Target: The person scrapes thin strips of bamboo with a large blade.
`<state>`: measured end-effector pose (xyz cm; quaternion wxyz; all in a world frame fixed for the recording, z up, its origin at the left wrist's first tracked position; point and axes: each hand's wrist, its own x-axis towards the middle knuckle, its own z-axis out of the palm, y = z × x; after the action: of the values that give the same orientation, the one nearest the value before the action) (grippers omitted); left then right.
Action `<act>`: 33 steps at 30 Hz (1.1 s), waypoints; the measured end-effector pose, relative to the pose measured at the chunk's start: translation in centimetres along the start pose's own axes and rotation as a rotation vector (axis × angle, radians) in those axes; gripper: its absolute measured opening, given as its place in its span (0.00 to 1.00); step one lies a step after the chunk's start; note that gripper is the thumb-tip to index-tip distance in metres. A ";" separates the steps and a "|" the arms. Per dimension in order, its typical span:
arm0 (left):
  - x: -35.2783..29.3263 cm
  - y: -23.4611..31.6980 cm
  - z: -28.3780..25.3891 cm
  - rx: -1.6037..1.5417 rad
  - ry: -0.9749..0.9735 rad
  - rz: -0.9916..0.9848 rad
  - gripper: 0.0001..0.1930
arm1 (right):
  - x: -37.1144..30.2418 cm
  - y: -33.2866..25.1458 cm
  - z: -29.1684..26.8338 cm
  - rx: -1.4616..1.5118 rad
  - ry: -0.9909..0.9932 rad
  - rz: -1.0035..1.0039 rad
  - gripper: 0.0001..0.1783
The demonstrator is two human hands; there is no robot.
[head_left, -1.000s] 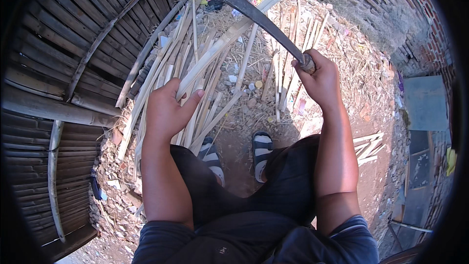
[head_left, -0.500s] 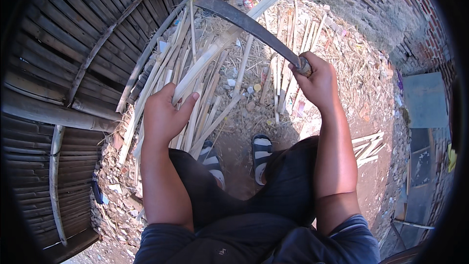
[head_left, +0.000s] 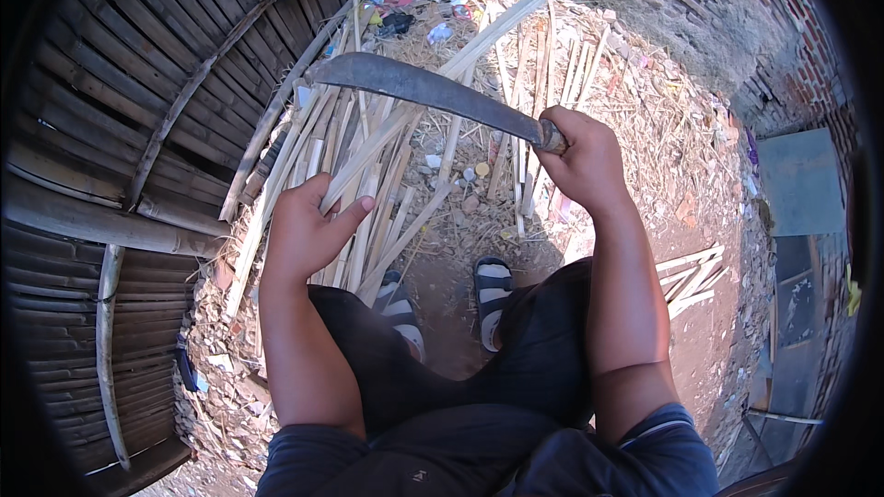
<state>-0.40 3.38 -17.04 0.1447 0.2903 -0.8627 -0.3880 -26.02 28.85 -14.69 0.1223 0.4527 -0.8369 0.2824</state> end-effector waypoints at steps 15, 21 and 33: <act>-0.1 -0.3 0.2 -0.066 -0.065 -0.005 0.17 | -0.1 -0.9 0.5 0.011 -0.141 -0.157 0.16; -0.1 0.1 -0.2 -0.028 -0.043 -0.023 0.16 | 0.4 2.0 -0.4 0.104 0.042 0.288 0.13; 0.1 -0.2 0.4 -0.046 0.025 0.031 0.19 | -0.3 0.1 0.8 0.032 -0.173 -0.093 0.17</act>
<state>-0.59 3.44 -17.45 0.1682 0.2781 -0.8562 -0.4016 -25.87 28.64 -15.46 0.0552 0.5157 -0.8178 0.2495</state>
